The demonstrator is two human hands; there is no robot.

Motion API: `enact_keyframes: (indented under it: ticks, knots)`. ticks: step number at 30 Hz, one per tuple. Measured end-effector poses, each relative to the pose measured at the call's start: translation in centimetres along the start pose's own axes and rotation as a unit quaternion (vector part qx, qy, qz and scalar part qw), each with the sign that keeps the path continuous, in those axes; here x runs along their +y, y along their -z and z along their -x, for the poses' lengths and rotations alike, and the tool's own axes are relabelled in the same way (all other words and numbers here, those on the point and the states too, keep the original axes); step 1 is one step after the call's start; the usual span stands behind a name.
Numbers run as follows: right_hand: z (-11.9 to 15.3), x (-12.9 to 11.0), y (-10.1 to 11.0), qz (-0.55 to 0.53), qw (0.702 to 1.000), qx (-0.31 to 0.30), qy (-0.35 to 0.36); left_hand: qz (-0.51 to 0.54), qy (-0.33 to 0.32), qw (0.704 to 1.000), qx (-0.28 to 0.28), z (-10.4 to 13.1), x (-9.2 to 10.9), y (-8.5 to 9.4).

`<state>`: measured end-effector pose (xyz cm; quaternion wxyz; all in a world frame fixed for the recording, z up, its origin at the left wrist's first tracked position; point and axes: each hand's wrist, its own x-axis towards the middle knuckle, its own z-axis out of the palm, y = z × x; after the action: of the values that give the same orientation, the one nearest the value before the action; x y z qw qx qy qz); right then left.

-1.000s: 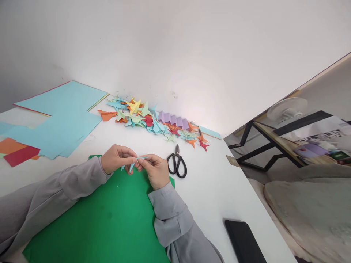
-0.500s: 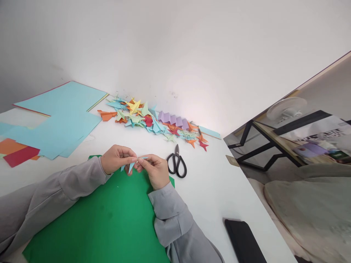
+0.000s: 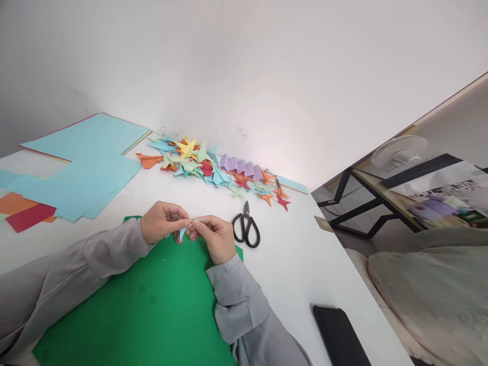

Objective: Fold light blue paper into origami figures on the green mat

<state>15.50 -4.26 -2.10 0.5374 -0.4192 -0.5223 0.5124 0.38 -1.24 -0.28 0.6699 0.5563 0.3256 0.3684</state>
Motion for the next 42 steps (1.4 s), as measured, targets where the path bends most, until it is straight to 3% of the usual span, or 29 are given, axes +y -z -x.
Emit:
enact_keyframes:
  ticks: [10,18,23,29,42]
  knots:
    - [0.0,0.0,0.5,-0.023,1.000,0.016,0.009,-0.025,-0.023,0.999,0.035,-0.1,-0.1,0.2]
    - [0.1,-0.4,0.0,0.030,0.999,0.013,0.020,0.010,0.007,1.000,-0.002,-0.2,-0.2,0.1]
    - [0.1,-0.7,-0.2,0.056,0.997,0.021,0.044,0.012,-0.007,0.999,-0.036,-0.4,-0.6,0.4]
    - [0.0,-0.5,-0.1,0.045,0.997,0.046,0.039,-0.012,-0.024,0.999,-0.038,-0.6,-1.0,0.6]
    - [0.1,-0.3,0.1,0.006,1.000,0.016,0.026,-0.022,-0.010,0.999,-0.025,-0.5,-0.8,0.6]
